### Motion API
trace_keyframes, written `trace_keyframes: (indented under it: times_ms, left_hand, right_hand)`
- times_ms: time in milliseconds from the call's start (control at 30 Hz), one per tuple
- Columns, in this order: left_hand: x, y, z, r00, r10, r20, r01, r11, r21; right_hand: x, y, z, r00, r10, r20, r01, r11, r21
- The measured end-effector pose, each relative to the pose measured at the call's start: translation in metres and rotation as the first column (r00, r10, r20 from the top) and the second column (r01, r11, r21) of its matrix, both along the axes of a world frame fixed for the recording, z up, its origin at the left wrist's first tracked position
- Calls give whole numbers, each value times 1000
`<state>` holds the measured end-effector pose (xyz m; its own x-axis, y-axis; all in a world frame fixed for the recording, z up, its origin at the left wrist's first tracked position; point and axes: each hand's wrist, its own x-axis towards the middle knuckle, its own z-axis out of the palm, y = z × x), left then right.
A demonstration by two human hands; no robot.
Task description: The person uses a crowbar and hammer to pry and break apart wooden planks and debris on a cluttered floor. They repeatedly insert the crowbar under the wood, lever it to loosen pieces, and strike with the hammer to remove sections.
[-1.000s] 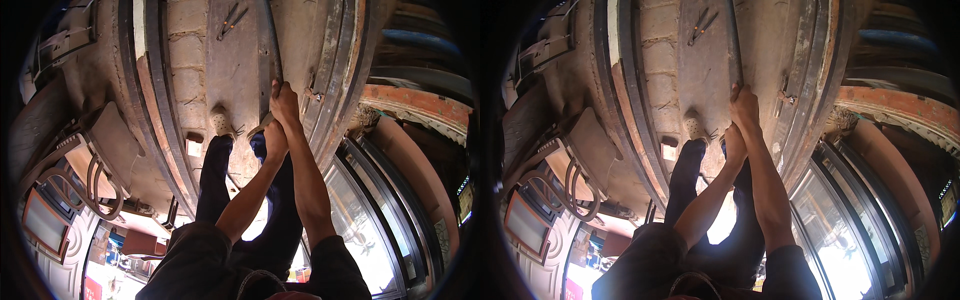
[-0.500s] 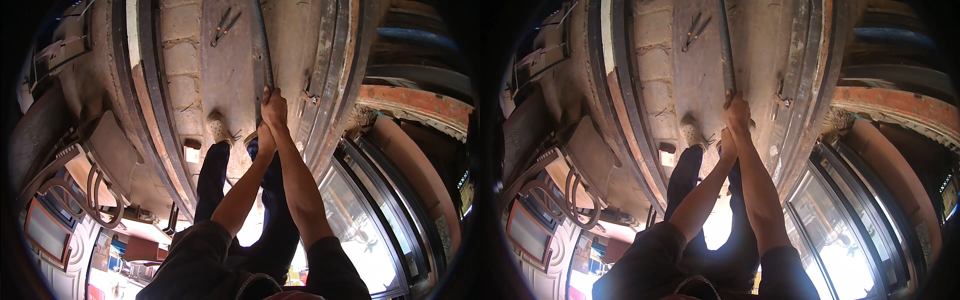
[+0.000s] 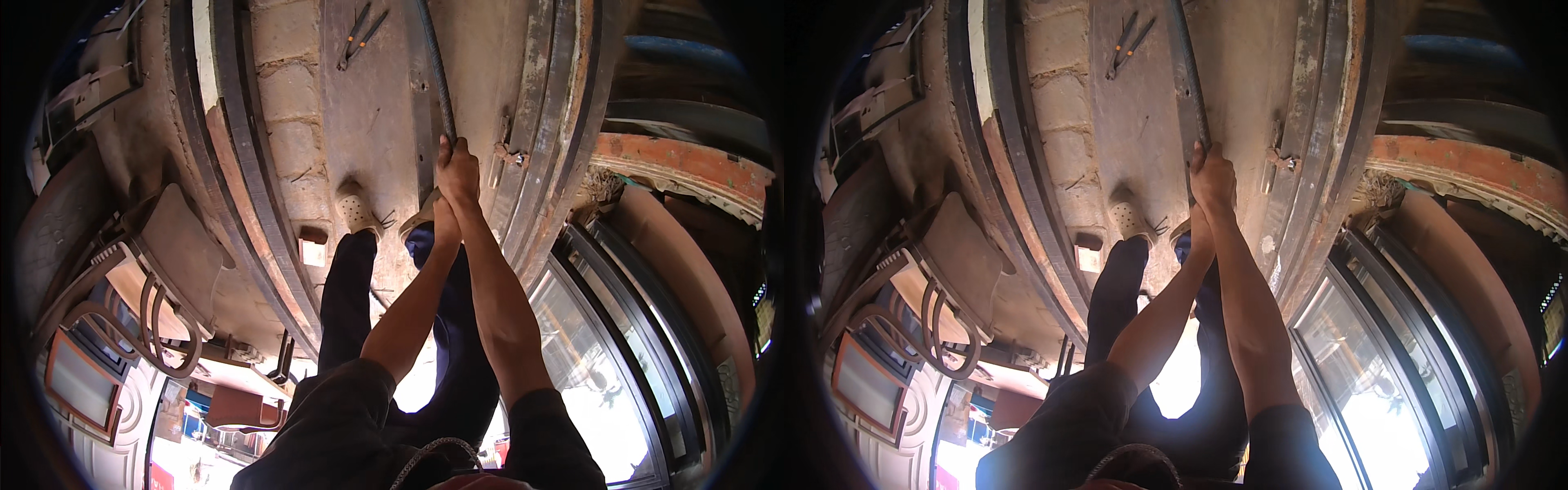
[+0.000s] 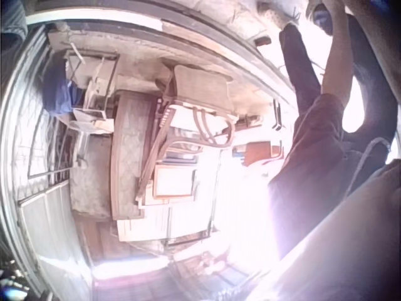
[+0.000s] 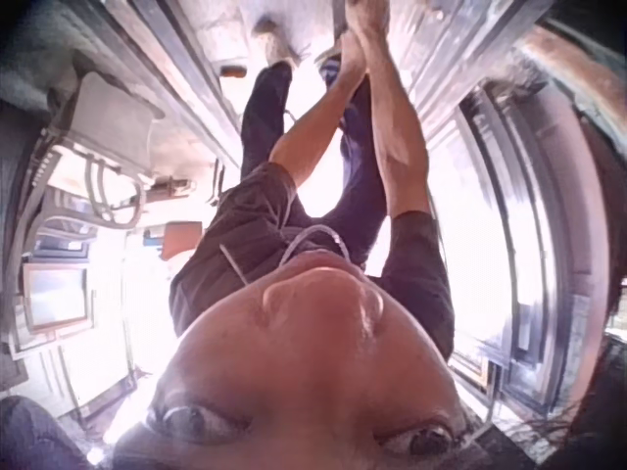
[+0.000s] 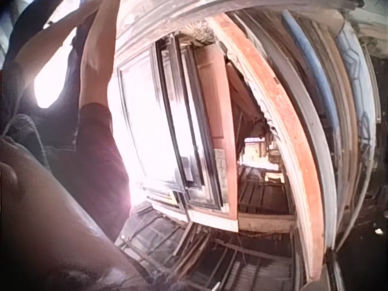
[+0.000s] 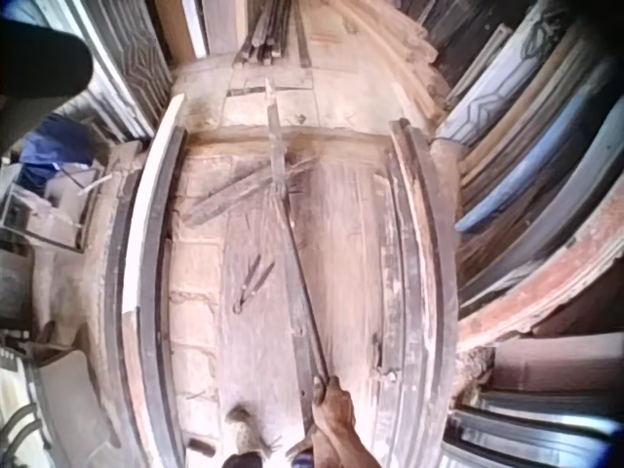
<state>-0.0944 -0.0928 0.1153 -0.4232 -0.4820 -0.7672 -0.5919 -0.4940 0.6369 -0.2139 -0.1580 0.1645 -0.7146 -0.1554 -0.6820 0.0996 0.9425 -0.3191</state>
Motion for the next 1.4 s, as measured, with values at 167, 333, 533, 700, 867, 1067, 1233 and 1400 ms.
trace_keyframes:
  times_ms: [167,333,533,700,867,1067,1233,1400]
  left_hand:
    - [-39,-33,84,946,-315,-81,278,912,-301]
    - [-45,-44,101,961,-153,-229,86,957,-279]
    - [-43,-57,121,933,-357,36,355,903,-241]
    - [-26,-64,99,916,-400,12,386,875,-292]
    - [17,-41,9,990,-50,-131,53,998,18]
    - [19,-28,-2,983,114,-146,-92,984,153]
    - [22,-47,5,965,-243,-98,240,970,-36]
    - [7,-42,4,980,-117,-158,127,991,52]
  right_hand:
    - [-19,9,31,998,-36,49,37,999,-3]
    - [-30,-16,62,1000,-4,-8,4,1000,-12]
    - [-29,-16,61,999,-37,20,39,993,-114]
    - [-6,-21,38,998,-60,-34,57,996,-68]
    - [15,-24,-2,992,-49,-116,46,999,-27]
    - [19,-19,-9,991,-33,-127,31,999,-15]
    - [23,-22,-17,986,-57,-158,52,998,-37]
    - [16,-19,-21,984,-14,-175,21,999,36]
